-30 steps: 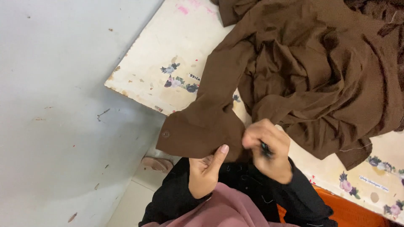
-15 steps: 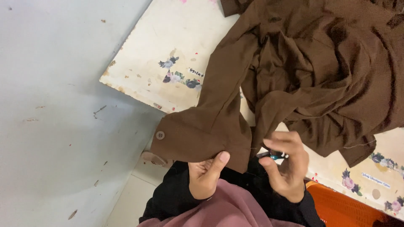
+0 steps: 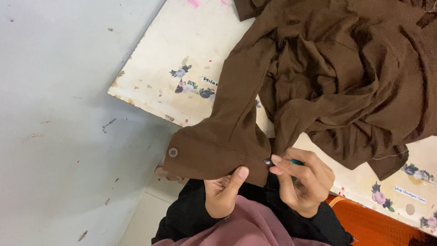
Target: Trimming loose threads from brown garments using small snips in a sewing factory.
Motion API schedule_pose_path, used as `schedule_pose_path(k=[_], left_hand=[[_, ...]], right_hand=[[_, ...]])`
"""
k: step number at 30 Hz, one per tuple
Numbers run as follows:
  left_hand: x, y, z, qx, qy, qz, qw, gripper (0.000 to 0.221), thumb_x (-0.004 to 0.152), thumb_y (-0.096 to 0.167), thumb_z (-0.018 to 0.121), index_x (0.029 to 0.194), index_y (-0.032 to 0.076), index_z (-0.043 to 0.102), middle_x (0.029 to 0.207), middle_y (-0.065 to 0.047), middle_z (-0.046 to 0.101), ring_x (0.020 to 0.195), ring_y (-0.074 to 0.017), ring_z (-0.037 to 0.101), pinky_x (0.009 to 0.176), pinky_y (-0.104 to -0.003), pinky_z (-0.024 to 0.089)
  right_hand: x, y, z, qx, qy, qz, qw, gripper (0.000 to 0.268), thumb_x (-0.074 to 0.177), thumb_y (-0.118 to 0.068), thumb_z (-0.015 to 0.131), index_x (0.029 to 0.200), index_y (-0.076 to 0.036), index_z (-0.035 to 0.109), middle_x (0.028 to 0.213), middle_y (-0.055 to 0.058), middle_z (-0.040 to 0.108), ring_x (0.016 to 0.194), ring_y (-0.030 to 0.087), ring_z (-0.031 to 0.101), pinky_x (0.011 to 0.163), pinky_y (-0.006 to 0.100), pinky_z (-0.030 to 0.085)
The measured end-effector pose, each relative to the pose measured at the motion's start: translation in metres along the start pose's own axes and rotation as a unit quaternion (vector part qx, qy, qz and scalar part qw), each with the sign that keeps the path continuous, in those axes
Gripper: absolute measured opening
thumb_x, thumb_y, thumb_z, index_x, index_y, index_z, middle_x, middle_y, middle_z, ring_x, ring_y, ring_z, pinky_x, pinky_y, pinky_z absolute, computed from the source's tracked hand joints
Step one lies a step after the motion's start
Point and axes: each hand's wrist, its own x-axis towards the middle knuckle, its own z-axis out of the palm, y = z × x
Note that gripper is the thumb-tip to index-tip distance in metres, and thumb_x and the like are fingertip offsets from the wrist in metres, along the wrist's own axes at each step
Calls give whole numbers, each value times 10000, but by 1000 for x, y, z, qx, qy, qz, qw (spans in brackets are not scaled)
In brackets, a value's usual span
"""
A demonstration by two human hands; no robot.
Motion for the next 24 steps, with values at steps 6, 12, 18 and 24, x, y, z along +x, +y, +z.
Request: schedule_pose_path(k=[6, 12, 18, 24], left_hand=[[-4, -7, 2, -45, 12, 3, 999, 250, 810, 8, 561, 1056, -4, 517, 1050, -89, 559, 1020, -193, 509, 970, -357, 365], [15, -8, -4, -143, -22, -74, 987, 431, 784, 93, 612, 1165, 28, 421, 1076, -91, 532, 995, -205, 516, 907, -360, 409], [34, 11, 2, -183, -19, -126, 975, 274, 840, 21, 519, 1108, -39, 510, 1138, -161, 530, 1094, -249, 491, 972, -374, 398], [13, 17, 15, 17, -90, -172, 981, 413, 826, 155, 520, 1192, -18, 439, 1163, -149, 526, 1082, -220, 512, 925, -296, 425]], right_hand=[[-13, 8, -6, 151, -3, 144, 978, 382, 736, -342, 557, 933, -16, 527, 765, 92, 504, 652, 160, 477, 651, 252, 373], [-5, 13, -11, 167, -146, 107, 969, 155, 779, -202, 538, 743, -51, 528, 607, 47, 491, 481, 125, 476, 452, 212, 370], [-20, 41, -25, 14, -158, 165, 973, 189, 720, 31, 605, 892, -44, 575, 699, 53, 518, 575, 133, 467, 525, 233, 360], [-25, 21, -37, 6, -70, 154, 986, 390, 796, -282, 539, 1058, -21, 415, 887, 124, 462, 762, 185, 474, 628, 268, 404]])
